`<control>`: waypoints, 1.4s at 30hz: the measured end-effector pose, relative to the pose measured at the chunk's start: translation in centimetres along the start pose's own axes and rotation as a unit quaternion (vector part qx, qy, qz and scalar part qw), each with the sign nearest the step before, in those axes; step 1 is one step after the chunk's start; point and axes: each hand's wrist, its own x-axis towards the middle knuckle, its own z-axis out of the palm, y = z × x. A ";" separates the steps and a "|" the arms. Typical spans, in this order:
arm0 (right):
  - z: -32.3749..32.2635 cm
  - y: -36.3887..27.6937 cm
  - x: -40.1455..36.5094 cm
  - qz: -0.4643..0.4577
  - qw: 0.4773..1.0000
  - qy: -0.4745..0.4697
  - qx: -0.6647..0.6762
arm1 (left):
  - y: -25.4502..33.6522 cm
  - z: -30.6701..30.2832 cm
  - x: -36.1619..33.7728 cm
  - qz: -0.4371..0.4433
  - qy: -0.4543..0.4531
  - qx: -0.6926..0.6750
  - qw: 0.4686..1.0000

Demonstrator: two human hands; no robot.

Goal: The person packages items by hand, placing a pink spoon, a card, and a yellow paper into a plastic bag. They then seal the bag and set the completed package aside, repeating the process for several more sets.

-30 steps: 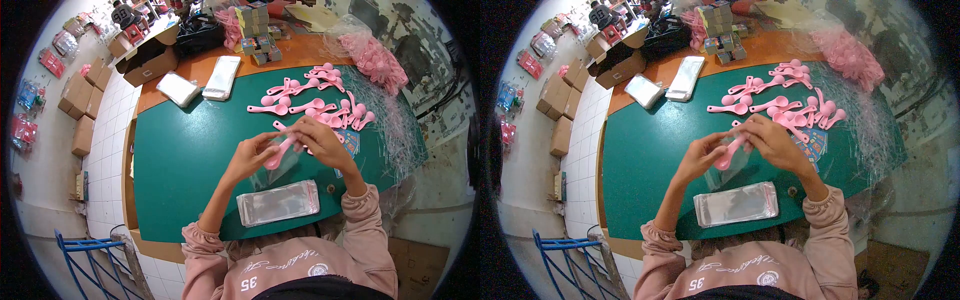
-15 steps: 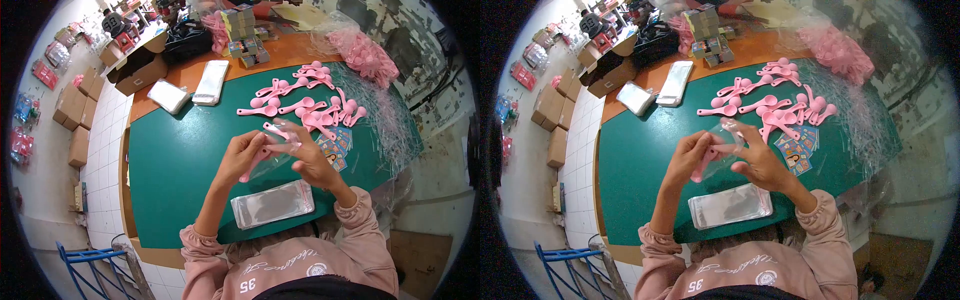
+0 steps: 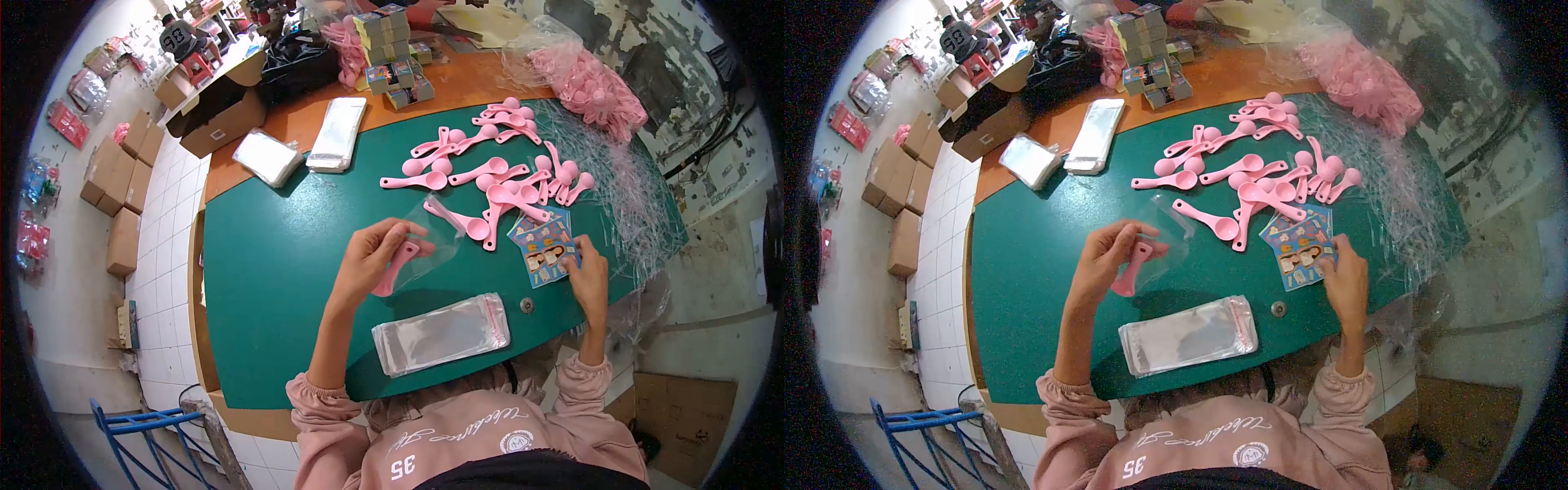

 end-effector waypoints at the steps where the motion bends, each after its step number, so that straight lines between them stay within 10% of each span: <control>1: -0.8 -0.7 0.0 0.014 0.998 0.003 -0.057 | 0.0 0.1 -0.1 -0.011 -0.009 0.008 1.000; 6: -2.5 -4.3 0.9 -0.066 0.996 0.057 0.001 | 0.1 0.8 -0.1 0.000 -0.040 0.063 0.997; 11: -1.7 -10.8 0.9 -0.100 0.936 -0.028 0.336 | -0.3 1.5 -0.2 -0.006 -0.061 0.094 0.994; 29: 3.6 -12.4 2.7 -0.370 0.891 -0.157 0.211 | -0.5 2.9 -1.3 0.030 -0.036 0.287 0.957; 35: 3.4 -10.9 3.8 -0.153 0.879 -0.326 0.313 | 0.6 -0.7 -2.1 -0.071 -0.158 0.311 0.934; 42: 4.2 -10.1 4.1 -0.144 0.847 -0.352 0.371 | -1.4 -3.1 -2.9 -0.056 -0.060 0.073 0.994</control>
